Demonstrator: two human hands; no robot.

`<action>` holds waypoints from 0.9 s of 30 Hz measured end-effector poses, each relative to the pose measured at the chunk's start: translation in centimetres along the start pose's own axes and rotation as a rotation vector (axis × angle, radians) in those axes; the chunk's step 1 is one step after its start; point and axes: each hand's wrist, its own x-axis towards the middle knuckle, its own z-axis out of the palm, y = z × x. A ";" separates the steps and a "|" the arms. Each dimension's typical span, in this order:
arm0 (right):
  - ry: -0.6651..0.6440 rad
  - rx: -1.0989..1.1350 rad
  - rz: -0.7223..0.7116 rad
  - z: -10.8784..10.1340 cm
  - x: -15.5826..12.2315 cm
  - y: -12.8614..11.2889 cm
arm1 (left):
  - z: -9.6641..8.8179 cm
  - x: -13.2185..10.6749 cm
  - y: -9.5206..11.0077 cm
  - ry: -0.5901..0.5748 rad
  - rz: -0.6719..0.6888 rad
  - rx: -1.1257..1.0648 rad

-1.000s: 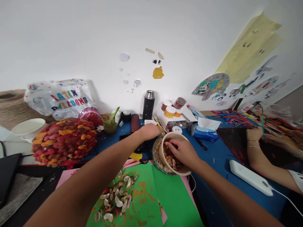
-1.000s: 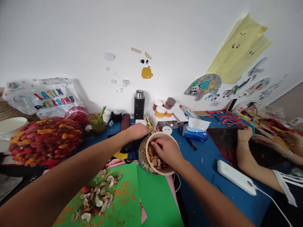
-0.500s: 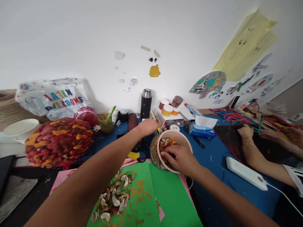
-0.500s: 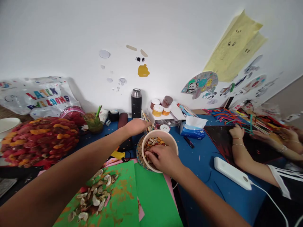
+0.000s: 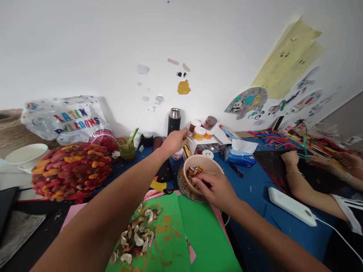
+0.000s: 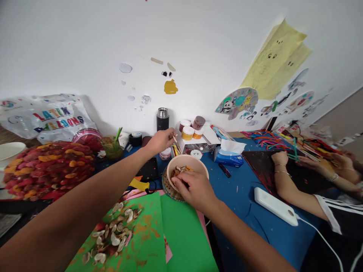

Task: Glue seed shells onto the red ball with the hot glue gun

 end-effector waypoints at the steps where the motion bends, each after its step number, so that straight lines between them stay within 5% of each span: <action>1: 0.013 0.017 0.001 0.1 0.1 -0.3 | -0.3 0.0 0.0 0.032 -0.017 -0.041; 9: 0.078 0.123 -0.066 0.9 0.4 -3.0 | -6.4 -2.3 2.8 0.251 -0.111 -0.474; 12: 0.159 0.217 -0.025 1.1 0.4 -3.8 | -10.4 -6.0 4.4 0.352 -0.106 -0.743; 17: 0.290 0.402 0.167 2.3 0.3 -4.0 | -15.4 -14.0 5.3 0.327 -0.217 -0.966; 21: 0.301 0.582 0.248 4.2 0.7 -4.8 | -15.9 -19.5 5.0 0.164 -0.413 -1.167; 27: 0.223 0.634 0.120 5.6 1.5 -7.6 | -15.7 -23.8 4.8 0.016 -0.566 -1.272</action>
